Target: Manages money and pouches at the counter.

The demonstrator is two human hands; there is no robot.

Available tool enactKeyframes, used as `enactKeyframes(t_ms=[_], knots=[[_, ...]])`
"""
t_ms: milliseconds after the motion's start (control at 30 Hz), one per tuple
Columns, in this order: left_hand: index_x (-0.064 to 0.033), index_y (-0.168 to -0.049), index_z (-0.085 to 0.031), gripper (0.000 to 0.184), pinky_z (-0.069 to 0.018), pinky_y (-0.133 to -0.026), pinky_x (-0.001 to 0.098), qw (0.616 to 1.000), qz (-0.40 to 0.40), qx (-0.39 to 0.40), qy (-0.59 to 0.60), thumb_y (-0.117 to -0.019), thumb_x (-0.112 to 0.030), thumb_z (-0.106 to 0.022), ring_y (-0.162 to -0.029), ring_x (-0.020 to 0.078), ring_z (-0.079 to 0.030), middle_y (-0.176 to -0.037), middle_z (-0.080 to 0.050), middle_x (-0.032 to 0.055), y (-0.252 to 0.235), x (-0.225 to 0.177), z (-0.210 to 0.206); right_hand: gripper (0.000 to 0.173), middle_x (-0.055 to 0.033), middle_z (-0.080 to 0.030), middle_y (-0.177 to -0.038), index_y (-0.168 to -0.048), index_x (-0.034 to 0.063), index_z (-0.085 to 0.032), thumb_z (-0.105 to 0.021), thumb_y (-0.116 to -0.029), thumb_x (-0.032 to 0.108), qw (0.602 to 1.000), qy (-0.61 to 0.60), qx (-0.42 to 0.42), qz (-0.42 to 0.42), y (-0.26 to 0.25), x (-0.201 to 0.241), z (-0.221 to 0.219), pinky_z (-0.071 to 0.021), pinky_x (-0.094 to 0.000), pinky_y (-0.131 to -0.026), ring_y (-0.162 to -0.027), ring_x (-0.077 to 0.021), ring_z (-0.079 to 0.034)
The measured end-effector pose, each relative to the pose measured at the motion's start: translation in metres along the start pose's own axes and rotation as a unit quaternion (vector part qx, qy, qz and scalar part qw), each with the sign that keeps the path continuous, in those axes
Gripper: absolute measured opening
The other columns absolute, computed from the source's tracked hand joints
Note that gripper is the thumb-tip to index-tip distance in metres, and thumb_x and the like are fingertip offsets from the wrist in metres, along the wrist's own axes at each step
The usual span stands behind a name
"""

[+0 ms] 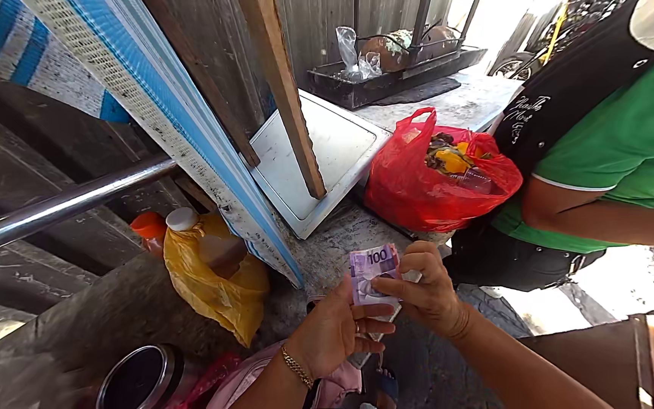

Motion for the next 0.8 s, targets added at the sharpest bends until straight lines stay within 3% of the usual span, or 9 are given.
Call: enactKeyframes(t_ms=[100, 167, 233, 333, 433, 600, 667, 733, 800], knots=[[0.0026, -0.125, -0.054, 0.025, -0.0623, -0.084, 0.0450, 0.987, -0.093, -0.082, 0.106, -0.1094, -0.012, -0.041, -0.095, 0.0302, -0.073, -0.108, -0.071, 0.0199, 0.000, -0.015, 0.008, 0.023, 0.0019, -0.053, -0.121, -0.116, 0.0348, -0.070, -0.062, -0.1002, 0.020, 1.000, -0.021, -0.004, -0.012, 0.015, 0.005, -0.016, -0.0383, -0.0382, -0.110, -0.124, -0.0181, -0.047], [0.0031, -0.123, -0.056, 0.020, -0.0631, -0.079, 0.0417, 0.976, -0.136, -0.153, 0.079, -0.1037, 0.001, -0.050, -0.089, 0.0269, -0.073, -0.103, -0.071, 0.0177, 0.004, -0.023, 0.020, 0.023, -0.0001, -0.051, -0.135, -0.120, 0.0371, -0.067, -0.064, -0.0998, 0.026, 0.996, -0.046, 0.005, -0.079, 0.025, 0.006, -0.028, -0.0391, -0.0404, -0.113, -0.135, -0.0211, -0.043], [0.0028, -0.123, -0.055, 0.022, -0.0639, -0.076, 0.0405, 0.965, -0.186, -0.185, 0.015, -0.1021, 0.003, -0.052, -0.087, 0.0255, -0.073, -0.103, -0.071, 0.0161, 0.011, -0.032, 0.033, 0.047, -0.0092, -0.042, -0.150, -0.139, 0.0281, -0.055, -0.068, -0.0964, 0.043, 0.971, -0.114, 0.028, -0.207, 0.034, 0.005, -0.037, -0.0440, -0.0375, -0.112, -0.142, -0.0202, -0.042], [0.0030, -0.127, -0.053, 0.026, -0.0630, -0.076, 0.0343, 0.950, -0.230, -0.196, -0.078, -0.1013, 0.002, -0.054, -0.089, 0.0204, -0.073, -0.105, -0.070, 0.0135, 0.014, -0.033, 0.043, 0.104, -0.0242, -0.031, -0.159, -0.158, -0.0010, -0.018, -0.077, -0.0868, 0.045, 0.870, -0.291, -0.005, -0.398, 0.047, 0.006, -0.054, -0.0529, -0.0401, -0.104, -0.139, -0.0246, -0.049], [0.0047, -0.129, -0.053, 0.032, -0.0595, -0.088, 0.0289, 0.933, -0.266, -0.178, -0.162, -0.0979, -0.001, -0.056, -0.096, 0.0119, -0.071, -0.106, -0.071, 0.0088, 0.008, -0.023, 0.032, 0.107, -0.0254, -0.038, -0.154, -0.158, -0.0075, -0.004, -0.071, -0.0918, 0.044, 0.838, -0.298, 0.010, -0.457, 0.039, 0.016, -0.077, -0.0513, -0.0291, -0.104, -0.129, -0.0136, -0.056], [-0.0013, -0.123, -0.058, 0.027, -0.0571, -0.066, 0.0231, 0.904, -0.305, -0.205, -0.218, -0.0965, -0.005, -0.061, -0.080, 0.0084, -0.069, -0.099, -0.072, 0.0043, 0.015, -0.036, 0.035, 0.091, -0.0227, -0.026, -0.164, -0.162, 0.0039, -0.019, -0.054, -0.0989, 0.061, 0.918, -0.138, 0.045, -0.370, 0.004, 0.013, -0.046, -0.0478, -0.0476, -0.109, -0.144, -0.0292, -0.043], [-0.0030, -0.118, -0.060, 0.024, -0.0569, -0.070, 0.0221, 0.889, -0.329, -0.199, -0.247, -0.0953, -0.009, -0.063, -0.080, 0.0054, -0.068, -0.095, -0.071, 0.0013, 0.019, -0.043, 0.030, 0.081, -0.0198, -0.029, -0.164, -0.159, 0.0092, -0.035, -0.043, -0.1006, 0.065, 0.933, -0.080, 0.148, -0.319, -0.011, 0.019, -0.047, -0.0421, -0.0622, -0.107, -0.144, -0.0381, -0.040], [-0.0043, -0.118, -0.062, 0.024, -0.0580, -0.075, 0.0230, 0.884, -0.334, -0.199, -0.260, -0.0950, -0.011, -0.063, -0.082, 0.0050, -0.068, -0.094, -0.071, 0.0005, 0.022, -0.049, 0.029, 0.077, -0.0146, -0.036, -0.162, -0.155, 0.0117, -0.043, -0.043, -0.1004, 0.066, 0.921, -0.077, 0.217, -0.314, -0.019, 0.022, -0.054, -0.0419, -0.0637, -0.108, -0.144, -0.0366, -0.042], [-0.0081, -0.114, -0.063, 0.019, -0.0554, -0.063, 0.0209, 0.883, -0.342, -0.203, -0.248, -0.0958, -0.010, -0.062, -0.072, 0.0055, -0.066, -0.091, -0.070, 0.0004, 0.028, -0.056, 0.032, 0.080, -0.0158, -0.031, -0.164, -0.155, 0.0068, -0.040, -0.046, -0.0999, 0.065, 0.935, -0.089, 0.160, -0.304, -0.028, 0.021, -0.052, -0.0419, -0.0585, -0.111, -0.146, -0.0330, -0.040]])
Point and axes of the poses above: each hand's wrist, its own y-axis away from the middle knuckle, its own z-axis out of the back of the hand, x = y × z, the point moved 9 cm from there along -y, towards the middle knuckle
